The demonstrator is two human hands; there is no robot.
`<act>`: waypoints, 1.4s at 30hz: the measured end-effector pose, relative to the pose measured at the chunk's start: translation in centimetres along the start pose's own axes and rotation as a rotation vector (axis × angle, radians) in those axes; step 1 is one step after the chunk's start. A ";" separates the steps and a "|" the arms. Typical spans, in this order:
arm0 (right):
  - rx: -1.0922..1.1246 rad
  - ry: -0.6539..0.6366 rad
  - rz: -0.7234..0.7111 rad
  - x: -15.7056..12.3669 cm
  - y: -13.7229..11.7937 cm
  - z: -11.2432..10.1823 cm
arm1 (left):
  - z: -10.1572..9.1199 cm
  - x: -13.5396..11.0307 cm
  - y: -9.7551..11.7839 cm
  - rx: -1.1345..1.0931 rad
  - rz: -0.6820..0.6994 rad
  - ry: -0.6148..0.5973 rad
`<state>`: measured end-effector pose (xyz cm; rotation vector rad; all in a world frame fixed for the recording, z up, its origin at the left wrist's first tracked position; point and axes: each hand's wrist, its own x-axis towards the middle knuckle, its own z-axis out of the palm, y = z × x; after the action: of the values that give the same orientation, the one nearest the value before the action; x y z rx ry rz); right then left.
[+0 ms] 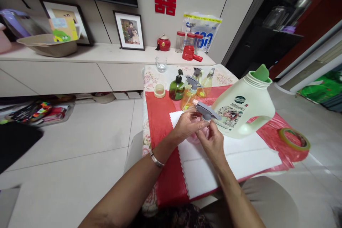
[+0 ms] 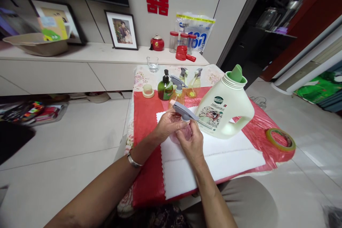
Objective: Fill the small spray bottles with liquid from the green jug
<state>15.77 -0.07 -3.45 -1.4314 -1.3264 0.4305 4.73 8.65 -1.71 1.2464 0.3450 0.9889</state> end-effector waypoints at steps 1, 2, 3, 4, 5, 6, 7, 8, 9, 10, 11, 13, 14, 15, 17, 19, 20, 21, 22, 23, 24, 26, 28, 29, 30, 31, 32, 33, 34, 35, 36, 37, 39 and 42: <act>0.014 -0.003 0.009 0.0 -0.1 -0.1 | 0.0 -0.1 0.0 0.000 -0.005 0.013; 0.032 -0.011 0.018 0.0 -0.1 -0.2 | 0.1 -0.2 0.1 0.008 -0.012 0.032; 0.057 -0.028 0.025 0.0 -0.2 -0.4 | 0.1 -0.2 0.1 0.022 -0.020 0.052; 0.090 -0.057 0.030 0.1 -0.4 -0.7 | 0.2 -0.3 0.1 0.041 -0.026 0.075; 0.130 -0.091 0.035 0.2 -0.5 -1.0 | 0.2 -0.4 0.1 0.062 -0.031 0.097; 0.177 -0.122 0.038 0.3 -0.5 -1.4 | 0.2 -0.5 0.1 0.084 -0.032 0.111; 0.226 -0.141 0.041 0.4 -0.5 -1.7 | 0.2 -0.5 0.1 0.105 -0.033 0.117; 0.271 -0.141 0.044 0.5 -0.4 -1.9 | 0.2 -0.6 0.0 0.123 -0.038 0.119; 0.309 -0.124 0.048 0.7 -0.3 -2.1 | 0.2 -0.6 0.0 0.139 -0.047 0.124; 0.338 -0.099 0.054 0.8 0.0 -2.1 | 0.1 -0.6 -0.1 0.152 -0.057 0.129; 0.358 -0.073 0.060 1.0 0.2 -2.0 | 0.1 -0.7 -0.1 0.160 -0.069 0.131; 0.380 -0.044 0.076 1.2 0.6 -1.7 | 0.0 -0.7 -0.1 0.160 -0.092 0.138; 0.385 -0.036 0.081 1.4 0.8 -1.4 | 0.0 -0.8 0.0 0.147 -0.096 0.136; 0.387 -0.026 0.084 1.5 0.8 -1.3 | 0.1 -0.9 0.1 0.125 -0.096 0.129; 0.377 0.013 0.079 1.6 0.6 -1.0 | 0.3 -1.1 0.4 0.077 -0.088 0.117; 0.359 0.065 0.069 1.6 0.2 -0.8 | 0.6 -1.4 0.5 0.061 -0.075 0.110; 0.349 0.091 0.065 1.6 -0.1 -0.7 | 0.8 -1.6 0.5 0.057 -0.068 0.108; 0.340 0.116 0.063 1.5 -0.5 -0.5 | 0.9 -1.7 0.4 0.046 -0.056 0.108; 0.333 0.142 0.062 1.5 -0.8 -0.3 | 1.1 -1.8 0.3 0.030 -0.036 0.111; 0.328 0.170 0.061 1.4 -1.1 0.0 | 1.3 -1.8 0.2 0.012 -0.009 0.120; 0.325 0.200 0.062 1.3 -1.4 0.3 | 1.4 -1.9 0.0 -0.004 0.023 0.136; 0.323 0.256 0.068 1.1 -1.8 0.9 | 1.5 -1.8 -0.2 0.000 0.081 0.172; 0.322 0.294 0.078 1.0 -2.1 1.4 | 1.5 -1.8 -0.4 0.044 0.104 0.198; 0.322 0.301 0.083 1.0 -2.2 1.5 | 1.5 -1.7 -0.5 0.066 0.105 0.208; 0.323 0.301 0.087 1.0 -2.2 1.5 | 1.5 -1.7 -0.5 0.087 0.103 0.219; 0.324 0.293 0.088 1.1 -2.1 1.5 | 1.5 -1.7 -0.5 0.106 0.100 0.229; 0.325 0.280 0.088 1.1 -2.1 1.4 | 1.5 -1.7 -0.5 0.121 0.097 0.240; 0.324 0.263 0.089 1.1 -2.0 1.2 | 1.5 -1.7 -0.6 0.133 0.095 0.248; 0.322 0.246 0.090 1.1 -1.9 1.1 | 1.5 -1.7 -0.6 0.141 0.092 0.253; 0.319 0.232 0.092 1.1 -1.9 1.0 | 1.6 -1.7 -0.6 0.144 0.088 0.255; 0.316 0.222 0.095 1.1 -1.8 1.0 | 1.6 -1.7 -0.6 0.140 0.079 0.253; 0.314 0.221 0.098 1.1 -1.8 1.0 | 1.6 -1.8 -0.7 0.127 0.067 0.250; 0.316 0.236 0.099 1.2 -1.9 1.1 | 1.6 -1.8 -0.9 0.089 0.040 0.243; 0.319 0.255 0.108 1.3 -2.3 1.3 | 1.3 -2.0 -1.4 0.073 0.030 0.247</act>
<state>13.99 1.17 -1.39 -1.2468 -0.9330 0.4894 5.10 6.30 -3.15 1.1994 0.5599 1.1681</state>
